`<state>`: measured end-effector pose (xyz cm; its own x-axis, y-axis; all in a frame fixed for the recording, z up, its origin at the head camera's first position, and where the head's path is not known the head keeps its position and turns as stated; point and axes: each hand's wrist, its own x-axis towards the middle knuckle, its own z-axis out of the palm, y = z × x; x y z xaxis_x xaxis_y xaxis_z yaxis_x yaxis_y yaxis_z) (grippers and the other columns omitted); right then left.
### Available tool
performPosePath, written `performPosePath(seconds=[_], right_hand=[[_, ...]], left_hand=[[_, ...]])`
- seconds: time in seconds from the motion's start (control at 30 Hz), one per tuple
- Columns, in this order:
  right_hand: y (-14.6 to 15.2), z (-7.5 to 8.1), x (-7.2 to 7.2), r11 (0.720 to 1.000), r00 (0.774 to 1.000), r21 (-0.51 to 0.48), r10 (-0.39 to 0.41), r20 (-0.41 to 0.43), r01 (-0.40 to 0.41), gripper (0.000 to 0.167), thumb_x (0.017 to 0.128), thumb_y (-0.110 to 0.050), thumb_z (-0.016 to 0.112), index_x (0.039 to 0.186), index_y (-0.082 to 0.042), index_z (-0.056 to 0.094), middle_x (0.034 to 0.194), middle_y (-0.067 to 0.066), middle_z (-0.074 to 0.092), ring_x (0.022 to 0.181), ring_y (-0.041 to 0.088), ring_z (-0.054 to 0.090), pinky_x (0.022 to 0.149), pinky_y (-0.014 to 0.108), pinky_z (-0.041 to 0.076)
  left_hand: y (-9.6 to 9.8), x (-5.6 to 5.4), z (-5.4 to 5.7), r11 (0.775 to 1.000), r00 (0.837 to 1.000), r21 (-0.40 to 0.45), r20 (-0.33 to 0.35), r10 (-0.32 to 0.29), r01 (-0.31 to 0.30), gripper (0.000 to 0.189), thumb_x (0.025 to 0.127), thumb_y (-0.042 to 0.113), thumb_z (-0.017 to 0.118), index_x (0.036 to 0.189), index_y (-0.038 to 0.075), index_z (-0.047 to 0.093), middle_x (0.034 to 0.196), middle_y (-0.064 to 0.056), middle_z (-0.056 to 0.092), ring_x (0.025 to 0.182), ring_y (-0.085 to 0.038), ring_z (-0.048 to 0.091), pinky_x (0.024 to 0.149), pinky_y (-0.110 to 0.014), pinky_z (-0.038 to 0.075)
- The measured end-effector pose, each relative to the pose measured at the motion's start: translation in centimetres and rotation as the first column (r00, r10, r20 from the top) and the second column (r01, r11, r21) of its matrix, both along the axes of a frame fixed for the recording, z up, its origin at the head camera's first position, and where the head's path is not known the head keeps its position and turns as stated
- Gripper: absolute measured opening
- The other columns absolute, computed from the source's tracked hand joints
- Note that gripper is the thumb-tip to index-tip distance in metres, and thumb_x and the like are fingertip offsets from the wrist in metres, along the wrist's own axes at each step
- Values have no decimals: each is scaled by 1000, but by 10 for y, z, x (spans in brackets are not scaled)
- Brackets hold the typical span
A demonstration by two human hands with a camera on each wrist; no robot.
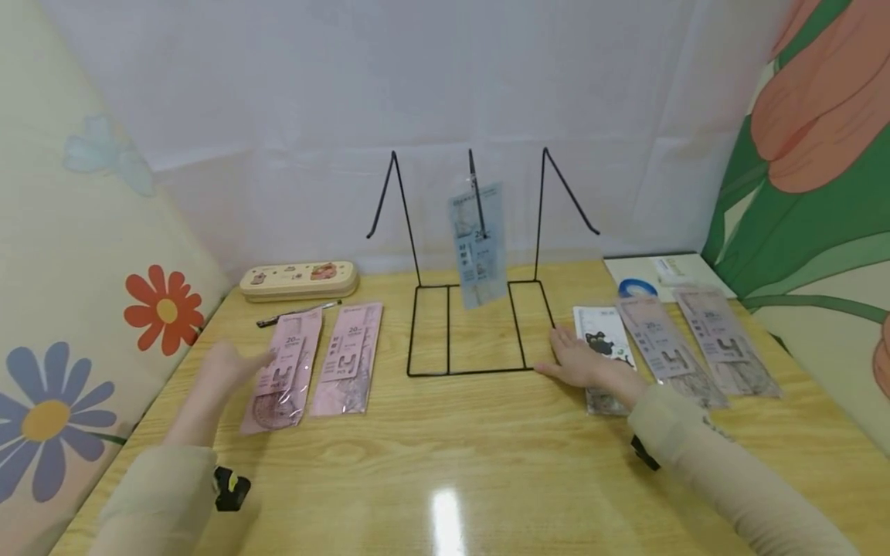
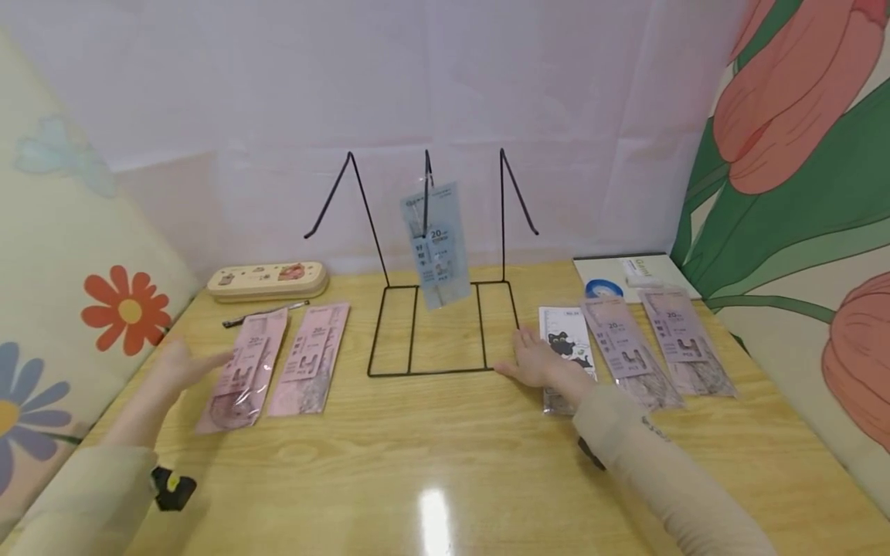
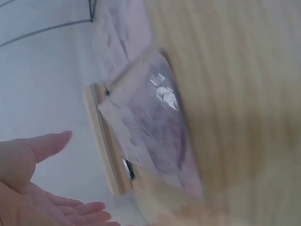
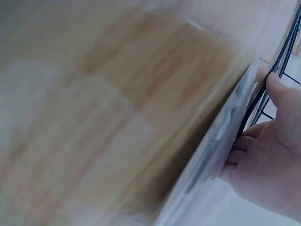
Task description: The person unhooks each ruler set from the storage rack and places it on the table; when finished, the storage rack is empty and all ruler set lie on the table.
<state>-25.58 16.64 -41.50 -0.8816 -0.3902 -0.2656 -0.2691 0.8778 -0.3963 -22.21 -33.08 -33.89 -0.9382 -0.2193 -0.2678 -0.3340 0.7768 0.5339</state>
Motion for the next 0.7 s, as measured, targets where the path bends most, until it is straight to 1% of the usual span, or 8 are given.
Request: performPosePath(seconds=[0.03,0.1,0.17,0.33,0.43,0.57,0.63,0.7], right_hand=[[0,0,0,1000,1000,1,0,0,0,80,100,-41,40,145,14,4,152,33,-5,142,46,-1,117,56,7],[0,-1,0,1000,1000,2,0,-3,0,79,100,-40,40,145,14,4,152,33,-5,142,46,-1,117,56,8],[0,-1,0,1000,1000,-1,0,-3,-1,79,100,-40,40,145,14,4,152,34,-5,142,46,-1,117,56,8],[-1,-2,0,1000,1000,4,4,-9,-4,79,100,-40,40,145,15,4,152,34,-3,142,46,0,117,56,8],[-1,-2,-1,1000,1000,8,4,-17,-4,79,100,-40,40,144,15,6,151,35,-2,142,47,2,117,56,9],[-2,-1,-1,1000,1000,17,-1,-25,2,79,100,-40,40,144,16,7,151,35,-1,142,47,3,117,56,10],[-2,-2,-2,1000,1000,22,-2,-26,3,78,100,-40,40,144,16,7,151,35,-1,142,47,3,117,55,10],[-2,-2,-2,1000,1000,24,0,-26,1,78,100,-40,40,144,16,7,151,35,-1,142,47,3,117,55,10]], left_hand=[[5,-3,1,1000,999,-23,-39,-22,21,91,93,39,51,140,-22,2,140,-47,13,130,-60,19,107,-65,24],[15,-9,3,995,991,-56,-109,-83,78,93,94,44,49,142,-18,1,141,-46,13,130,-60,19,106,-67,24],[27,-16,2,989,973,-71,-188,-137,126,90,95,44,48,144,-15,2,143,-45,14,131,-59,20,106,-67,23],[56,-32,-4,974,928,-83,-298,-225,209,88,95,41,50,147,-9,0,149,-39,9,135,-56,13,110,-65,16],[73,-40,-9,965,904,-82,-336,-263,250,90,94,44,52,148,-6,1,151,-35,7,139,-52,11,113,-62,13],[95,-52,-18,951,876,-117,-371,-309,286,92,91,47,55,150,-2,4,154,-29,11,141,-47,14,115,-58,15],[106,-57,-22,941,865,-136,-371,-338,310,92,91,47,56,150,-2,5,154,-28,13,141,-46,15,115,-57,16],[118,-62,-26,932,861,-143,-358,-361,332,92,90,45,58,150,-3,7,154,-28,14,141,-45,15,116,-57,16]])
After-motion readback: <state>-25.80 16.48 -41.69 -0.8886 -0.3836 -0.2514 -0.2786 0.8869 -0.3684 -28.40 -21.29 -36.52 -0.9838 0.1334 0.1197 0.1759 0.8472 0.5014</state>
